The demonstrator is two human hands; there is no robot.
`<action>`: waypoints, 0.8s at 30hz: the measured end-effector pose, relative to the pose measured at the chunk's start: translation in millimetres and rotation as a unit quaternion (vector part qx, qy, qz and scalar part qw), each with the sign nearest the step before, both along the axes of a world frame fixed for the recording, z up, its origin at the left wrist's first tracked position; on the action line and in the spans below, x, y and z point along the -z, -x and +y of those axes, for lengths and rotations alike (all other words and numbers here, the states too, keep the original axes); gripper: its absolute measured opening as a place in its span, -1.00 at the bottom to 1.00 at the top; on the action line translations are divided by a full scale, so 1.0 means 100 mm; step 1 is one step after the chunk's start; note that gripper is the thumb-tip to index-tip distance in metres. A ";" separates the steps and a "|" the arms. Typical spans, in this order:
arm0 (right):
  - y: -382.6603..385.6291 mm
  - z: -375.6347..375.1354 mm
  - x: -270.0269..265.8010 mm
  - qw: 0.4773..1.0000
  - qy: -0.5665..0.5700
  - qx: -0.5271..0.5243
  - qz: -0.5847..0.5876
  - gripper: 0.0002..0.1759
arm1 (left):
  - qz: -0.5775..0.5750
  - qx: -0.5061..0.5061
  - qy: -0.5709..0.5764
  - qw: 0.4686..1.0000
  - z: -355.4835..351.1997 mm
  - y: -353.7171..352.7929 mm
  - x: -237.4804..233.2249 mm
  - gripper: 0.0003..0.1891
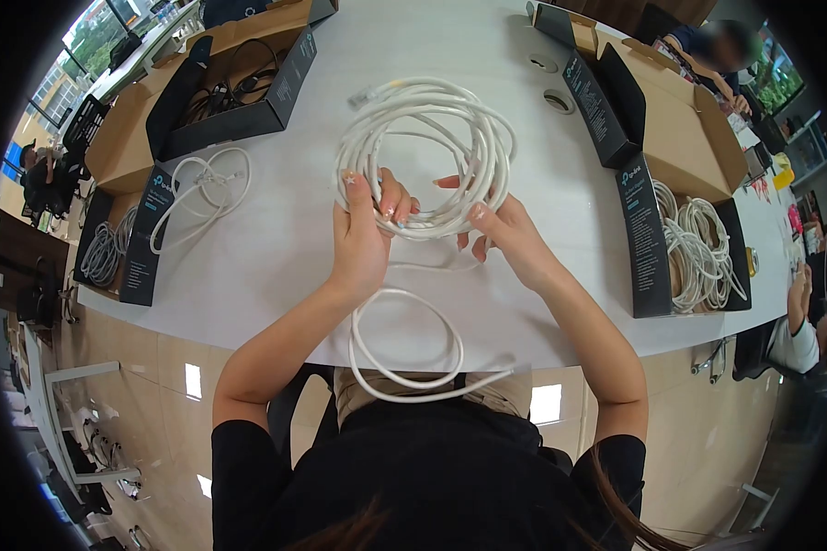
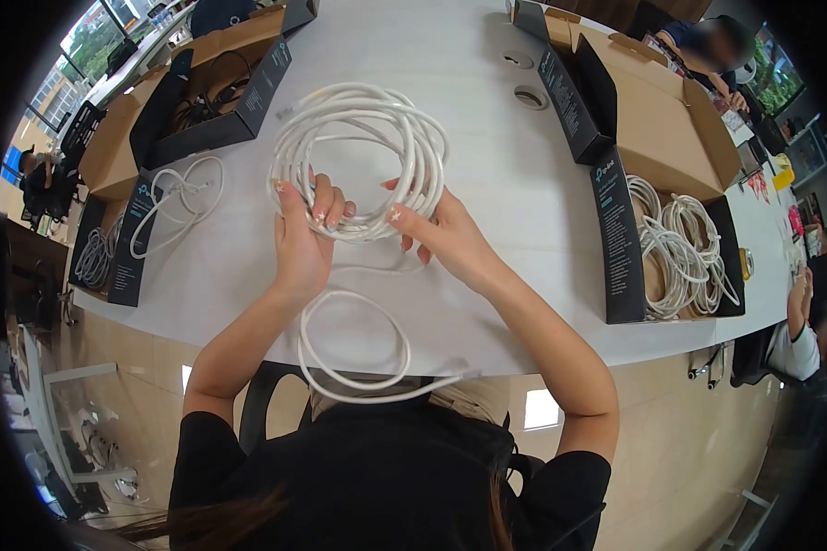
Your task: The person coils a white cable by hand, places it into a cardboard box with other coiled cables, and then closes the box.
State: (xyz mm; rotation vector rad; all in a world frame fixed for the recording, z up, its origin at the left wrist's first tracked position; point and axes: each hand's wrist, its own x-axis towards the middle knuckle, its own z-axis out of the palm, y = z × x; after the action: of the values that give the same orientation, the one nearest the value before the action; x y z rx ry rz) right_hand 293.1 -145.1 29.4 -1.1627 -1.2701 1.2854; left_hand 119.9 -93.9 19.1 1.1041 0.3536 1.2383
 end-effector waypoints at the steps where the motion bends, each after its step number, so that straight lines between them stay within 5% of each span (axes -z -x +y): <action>1: 0.01 0.00 -0.03 0.999 0.024 0.020 0.029 -0.53 | 0.000 0.011 -0.002 1.000 0.00 0.00 0.01 -0.58; 7: -0.04 0.07 0.05 0.978 -0.139 0.153 0.033 -0.63 | 0.046 0.132 -0.095 0.986 -0.03 -0.05 0.11 -0.62; 10: -0.08 0.04 -0.07 0.971 -0.158 0.168 0.071 -0.68 | 0.174 0.196 -0.114 0.958 0.00 0.03 0.02 -0.36; 14: -0.27 0.00 -0.17 0.981 -0.138 0.105 0.085 -0.71 | 0.104 0.376 -0.068 0.918 0.02 0.11 -0.07 0.19; 16: -0.34 -0.03 -0.24 0.982 -0.155 0.106 0.004 -0.69 | 0.019 0.428 0.026 0.903 0.05 0.14 -0.07 0.43; 19: -0.34 -0.10 -0.35 0.979 -0.148 0.112 -0.080 -0.63 | 0.122 0.269 0.162 0.942 0.03 0.12 -0.28 0.51; 24: -0.17 -0.14 -0.35 0.887 -0.236 0.154 -0.365 -0.57 | 0.212 0.146 -0.021 0.966 -0.01 0.07 -0.27 0.34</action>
State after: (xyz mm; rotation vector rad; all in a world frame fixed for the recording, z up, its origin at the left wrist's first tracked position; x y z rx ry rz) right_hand 310.4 -159.3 64.4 -1.4554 -1.7144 0.2419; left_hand 112.5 -94.8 46.2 1.4049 0.4693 0.7479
